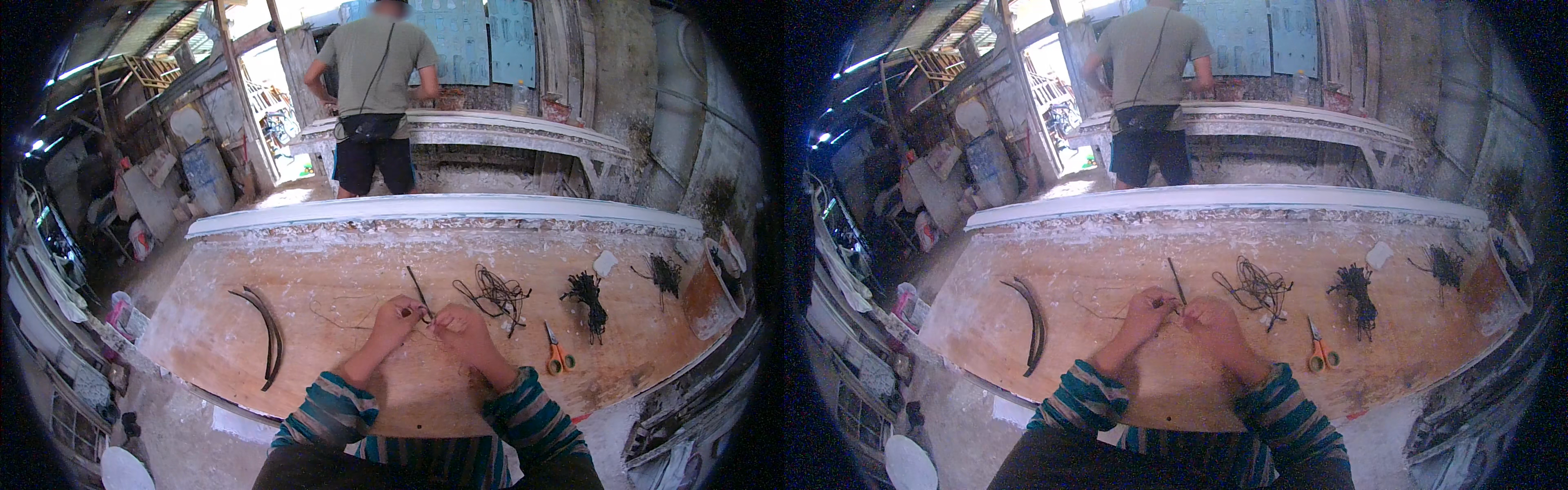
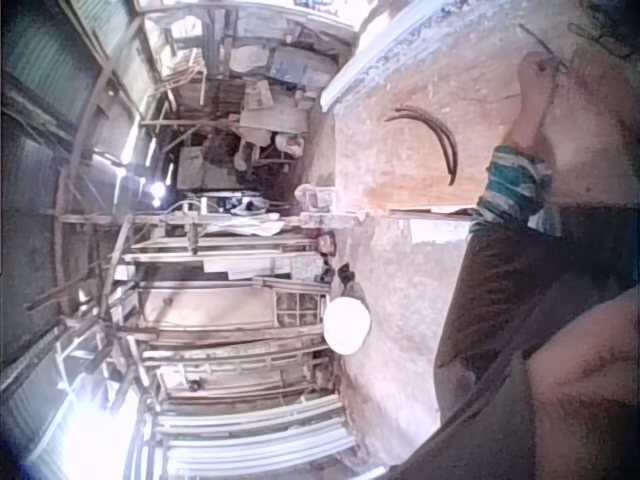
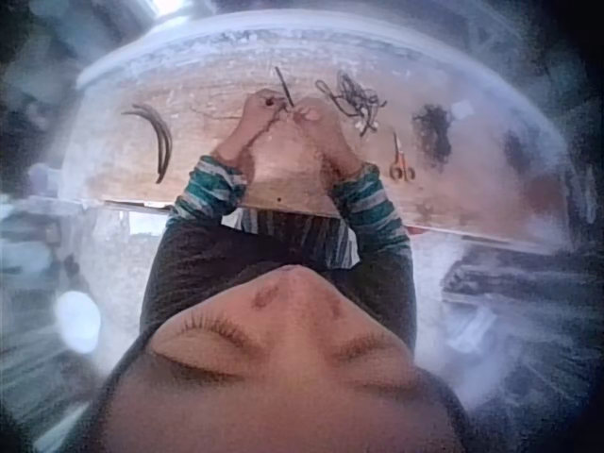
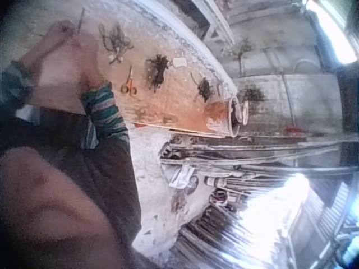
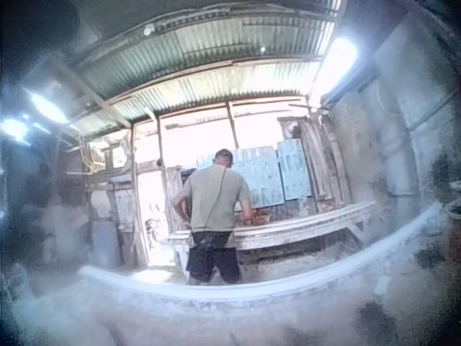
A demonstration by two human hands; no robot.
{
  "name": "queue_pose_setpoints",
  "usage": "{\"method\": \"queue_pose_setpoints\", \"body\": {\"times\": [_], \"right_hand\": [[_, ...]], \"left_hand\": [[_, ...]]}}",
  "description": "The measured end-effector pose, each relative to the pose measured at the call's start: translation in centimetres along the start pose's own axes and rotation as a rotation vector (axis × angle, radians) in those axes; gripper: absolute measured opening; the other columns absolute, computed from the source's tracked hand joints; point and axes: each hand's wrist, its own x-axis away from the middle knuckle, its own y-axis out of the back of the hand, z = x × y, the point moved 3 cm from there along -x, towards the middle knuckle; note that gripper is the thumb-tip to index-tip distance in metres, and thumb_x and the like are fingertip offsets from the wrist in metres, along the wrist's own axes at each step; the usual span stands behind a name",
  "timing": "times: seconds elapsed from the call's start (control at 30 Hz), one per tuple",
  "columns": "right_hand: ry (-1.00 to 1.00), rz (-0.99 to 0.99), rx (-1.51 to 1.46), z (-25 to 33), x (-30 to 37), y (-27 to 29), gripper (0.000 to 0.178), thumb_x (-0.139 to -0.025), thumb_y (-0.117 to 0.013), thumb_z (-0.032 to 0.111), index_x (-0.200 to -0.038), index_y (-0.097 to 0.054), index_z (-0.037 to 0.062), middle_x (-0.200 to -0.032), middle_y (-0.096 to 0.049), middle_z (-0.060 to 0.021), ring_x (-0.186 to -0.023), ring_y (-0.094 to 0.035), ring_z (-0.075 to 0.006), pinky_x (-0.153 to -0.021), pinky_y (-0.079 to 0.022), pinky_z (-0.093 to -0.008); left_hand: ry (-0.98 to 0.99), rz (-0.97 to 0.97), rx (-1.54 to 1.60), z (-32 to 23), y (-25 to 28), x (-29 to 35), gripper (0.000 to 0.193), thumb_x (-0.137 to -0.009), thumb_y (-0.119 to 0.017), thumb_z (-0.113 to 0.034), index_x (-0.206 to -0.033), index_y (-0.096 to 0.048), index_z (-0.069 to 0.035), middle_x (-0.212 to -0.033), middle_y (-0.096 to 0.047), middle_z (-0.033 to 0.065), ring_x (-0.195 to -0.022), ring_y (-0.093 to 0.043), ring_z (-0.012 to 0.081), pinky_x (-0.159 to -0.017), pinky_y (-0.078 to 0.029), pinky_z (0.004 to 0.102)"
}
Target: The person repeatedly ties thin black cords into small bundles by hand on a wooden workbench. A coworker in the background moves around and handles a white curved object. The tied bundles are placed on the table as they are completed.
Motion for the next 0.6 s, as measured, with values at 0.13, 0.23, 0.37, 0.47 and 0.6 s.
{"method": "queue_pose_setpoints", "body": {"times": [0.13, 0.23, 0.37, 0.47, 0.6], "right_hand": [[-0.106, -0.302, 0.106, -2.3, -0.1, 1.6, 0.007, -0.072, -0.062, -0.002, -0.073, -0.056, 0.0016, -0.067, -0.055, -0.0027, -0.066, -0.05, -0.0103, -0.063, -0.041, -0.0236], [0.013, -0.369, 0.116, -1.1, -0.7, 2.5, 0.009, -0.072, -0.061, -0.003, -0.072, -0.053, 0.0021, -0.066, -0.054, -0.0022, -0.066, -0.048, -0.0101, -0.063, -0.04, -0.0235], [-0.07, -0.41, 0.169, -4.6, -0.7, 3.2, 0.012, -0.072, -0.06, -0.005, -0.073, -0.051, 0.0026, -0.068, -0.052, -0.0012, -0.067, -0.045, -0.009, -0.062, -0.04, -0.0231], [-0.031, -0.434, 0.135, -6.2, -0.8, 2.7, 0.011, -0.072, -0.059, -0.004, -0.076, -0.051, 0.0031, -0.075, -0.054, -0.0025, -0.07, -0.048, -0.0116, -0.064, -0.041, -0.0241], [0.003, -0.396, 0.004, -5.0, -1.0, 2.7, 0.013, -0.075, -0.061, 0.003, -0.083, -0.051, 0.0044, -0.1, -0.06, -0.0125, -0.101, -0.056, -0.0236, -0.085, -0.043, -0.027]], "left_hand": [[-0.135, 0.225, -0.027, -1.0, -0.9, 0.3, 0.006, -0.079, -0.061, -0.008, -0.081, -0.061, -0.002, -0.076, -0.054, 0.0022, -0.07, -0.052, 0.0099, -0.061, -0.041, 0.0228], [-0.256, 0.367, 0.221, -0.5, -2.0, 1.2, 0.007, -0.082, -0.059, -0.008, -0.082, -0.059, -0.002, -0.083, -0.05, 0.0024, -0.078, -0.05, 0.0109, -0.067, -0.041, 0.0247], [-0.22, 0.594, 0.212, -3.2, -4.0, 3.1, 0.009, -0.083, -0.057, -0.011, -0.084, -0.057, -0.002, -0.088, -0.046, 0.0024, -0.084, -0.047, 0.0109, -0.075, -0.039, 0.025], [-0.145, 0.622, 0.289, -4.7, -4.5, 4.3, 0.009, -0.084, -0.057, -0.012, -0.085, -0.057, -0.003, -0.087, -0.045, 0.0023, -0.084, -0.046, 0.0108, -0.077, -0.039, 0.0244], [-0.141, 0.637, 0.3, -4.6, -4.4, 4.5, 0.011, -0.085, -0.058, -0.015, -0.087, -0.057, -0.004, -0.092, -0.042, 0.002, -0.084, -0.046, 0.0109, -0.077, -0.039, 0.0242]]}}
